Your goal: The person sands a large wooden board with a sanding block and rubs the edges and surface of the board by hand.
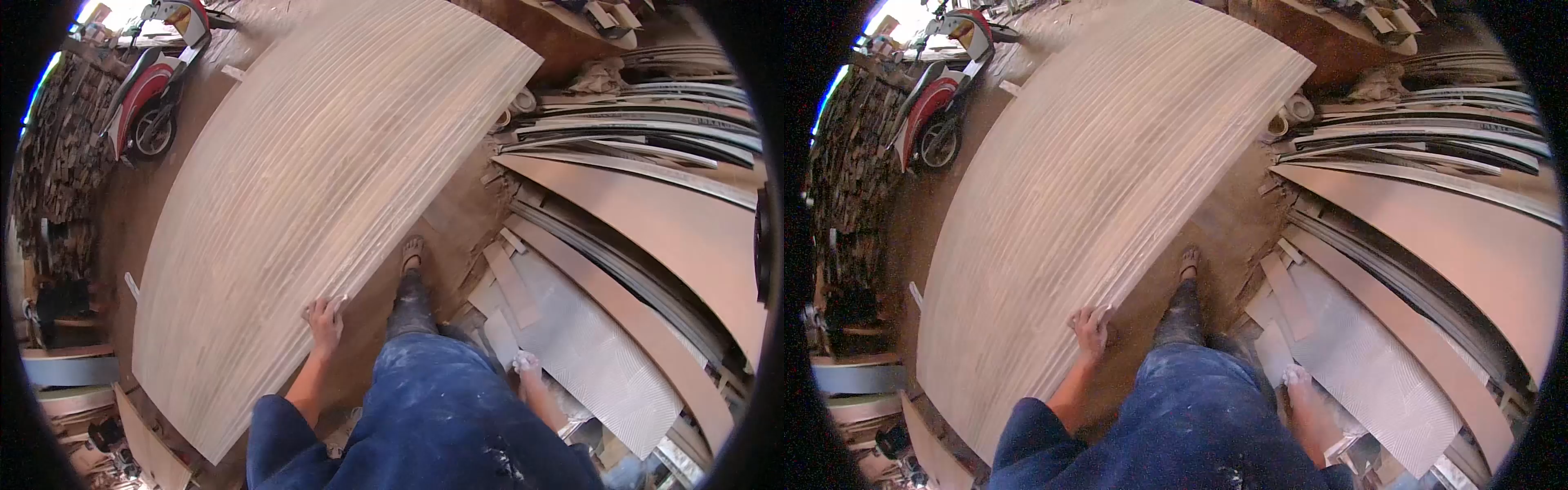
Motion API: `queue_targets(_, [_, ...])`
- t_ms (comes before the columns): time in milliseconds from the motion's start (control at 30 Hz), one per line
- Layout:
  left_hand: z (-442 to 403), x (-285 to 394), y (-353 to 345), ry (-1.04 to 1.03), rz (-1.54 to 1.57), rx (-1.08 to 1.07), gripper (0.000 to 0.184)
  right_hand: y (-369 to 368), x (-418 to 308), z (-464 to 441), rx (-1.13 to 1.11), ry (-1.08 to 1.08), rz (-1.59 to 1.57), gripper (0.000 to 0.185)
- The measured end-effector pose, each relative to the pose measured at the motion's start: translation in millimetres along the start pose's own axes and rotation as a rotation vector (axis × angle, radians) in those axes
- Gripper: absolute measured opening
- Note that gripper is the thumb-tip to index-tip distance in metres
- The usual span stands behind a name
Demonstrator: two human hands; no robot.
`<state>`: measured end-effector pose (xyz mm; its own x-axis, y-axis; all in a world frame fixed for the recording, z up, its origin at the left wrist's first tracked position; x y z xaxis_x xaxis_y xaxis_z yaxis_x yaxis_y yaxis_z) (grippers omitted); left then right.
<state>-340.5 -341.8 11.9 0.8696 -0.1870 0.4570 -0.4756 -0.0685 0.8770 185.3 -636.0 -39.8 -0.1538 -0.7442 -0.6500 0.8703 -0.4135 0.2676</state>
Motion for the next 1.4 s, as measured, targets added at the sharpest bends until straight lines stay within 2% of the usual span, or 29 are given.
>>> queue_targets(67, [-3,6,-14,-0.028,-0.026,0.025,0.032,13,11,-2,0.0,-0.009,-0.003,0.023])
queue_targets(133, [-68,36,-63,-0.095,0.063,0.071,0.026,16,6,-15,-0.067,0.062,0.028,0.029])
queue_targets(167, [-108,61,-89,-0.149,0.12,0.172,0.023,15,-11,-23,-0.073,0.079,0.041,0.029])
queue_targets(200, [-150,90,-112,-0.188,0.141,0.202,0.02,10,-44,-30,-0.087,0.194,0.19,0.035])
queue_targets(233, [-189,131,-113,-0.106,0.171,0.068,0.022,-1,-85,-31,-0.101,0.308,0.341,0.04])
queue_targets(267, [-221,156,-141,-0.042,0.076,-0.104,0.024,-19,-134,-25,-0.074,0.33,0.383,0.046])
queue_targets(300, [-238,204,-121,-0.017,0.343,-0.118,0.026,-44,-184,-17,-0.077,0.366,0.34,0.048])
queue_targets(333, [-252,239,-139,-0.093,0.419,-0.098,0.025,-69,-235,-8,-0.081,0.402,0.298,0.051])
queue_targets(367, [-244,285,-89,-0.213,0.228,0.014,0.022,-93,-278,-2,-0.118,0.443,0.169,0.051])
queue_targets(400, [-236,312,-91,-0.28,0.344,0.078,0.022,-117,-312,2,-0.177,0.452,-0.059,0.053])
queue_targets(433, [-219,336,-93,-0.261,0.365,0.233,0.023,-139,-339,6,-0.235,0.45,-0.29,0.056])
queue_targets(500, [-184,354,-61,-0.347,0.345,0.157,0.026,-180,-386,13,-0.5,0.488,-0.634,0.056])
queue_targets(533, [-174,346,-67,-0.288,0.41,0.098,0.03,-190,-387,-6,-0.381,0.447,-0.584,0.052])
queue_targets(600, [-161,316,-72,-0.196,0.482,0.046,0.034,-208,-368,-42,-0.425,0.446,-0.513,0.05])
queue_targets(633, [-153,292,-65,-0.202,0.481,0.012,0.042,-217,-359,-56,-0.453,0.455,-0.468,0.049])
queue_targets(667, [-143,265,-58,-0.208,0.479,-0.02,0.051,-231,-349,-61,-0.271,0.449,-0.451,0.046])
queue_targets(700, [-128,234,-49,-0.168,0.392,-0.028,0.057,-238,-338,-65,-0.286,0.291,-0.497,0.043])
queue_targets(767, [-85,163,-46,-0.084,0.241,-0.058,0.074,-245,-308,-90,-0.429,0.232,-0.577,0.043])
queue_targets(800, [-63,132,-30,0.085,0.233,-0.251,0.072,-252,-306,-76,-0.425,0.229,-0.457,0.038])
queue_targets(833, [-33,97,-28,0.103,0.163,-0.197,0.069,-268,-299,-57,-0.416,0.227,-0.338,0.033])
queue_targets(900, [18,45,-5,-0.04,-0.118,-0.183,0.061,-290,-283,-40,-0.44,0.254,-0.145,0.039])
queue_targets(933, [42,26,5,0.015,-0.107,-0.12,0.059,-302,-284,-32,-0.441,0.254,-0.134,0.039])
queue_targets(1000, [84,-2,26,0.135,-0.109,-0.061,0.054,-320,-289,-6,-0.583,0.175,0.203,0.043])
queue_targets(1067, [102,-1,37,0.238,-0.124,-0.063,0.051,-336,-295,2,-0.688,0.21,0.332,0.044])
queue_targets(1133, [103,8,43,0.326,-0.185,0.065,0.05,-353,-304,6,-0.845,0.247,0.454,0.039])
queue_targets(1233, [71,39,8,0.545,-0.101,0.15,0.047,-372,-332,9,-0.943,0.342,0.41,0.034])
queue_targets(1267, [54,51,-10,0.519,-0.06,0.179,0.047,-376,-346,14,-0.931,0.379,0.4,0.03])
queue_targets(1367, [-21,101,-52,0.507,0.074,0.143,0.046,-379,-389,-11,-0.882,0.605,0.84,0.03])
queue_targets(1400, [-43,116,-69,0.49,0.093,0.122,0.047,-378,-398,-32,-0.879,0.951,0.952,0.028])
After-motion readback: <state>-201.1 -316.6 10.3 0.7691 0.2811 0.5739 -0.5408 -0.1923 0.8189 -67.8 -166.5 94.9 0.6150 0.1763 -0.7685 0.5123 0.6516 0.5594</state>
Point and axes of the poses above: each hand's wrist, its own z-axis away from the middle knuckle, its own y-axis out of the back of the hand, x = y × z, the point moved 2 cm from there along -z, towards the middle knuckle, and after that the axes turned 2 degrees about -x, right-handed, at the moved point
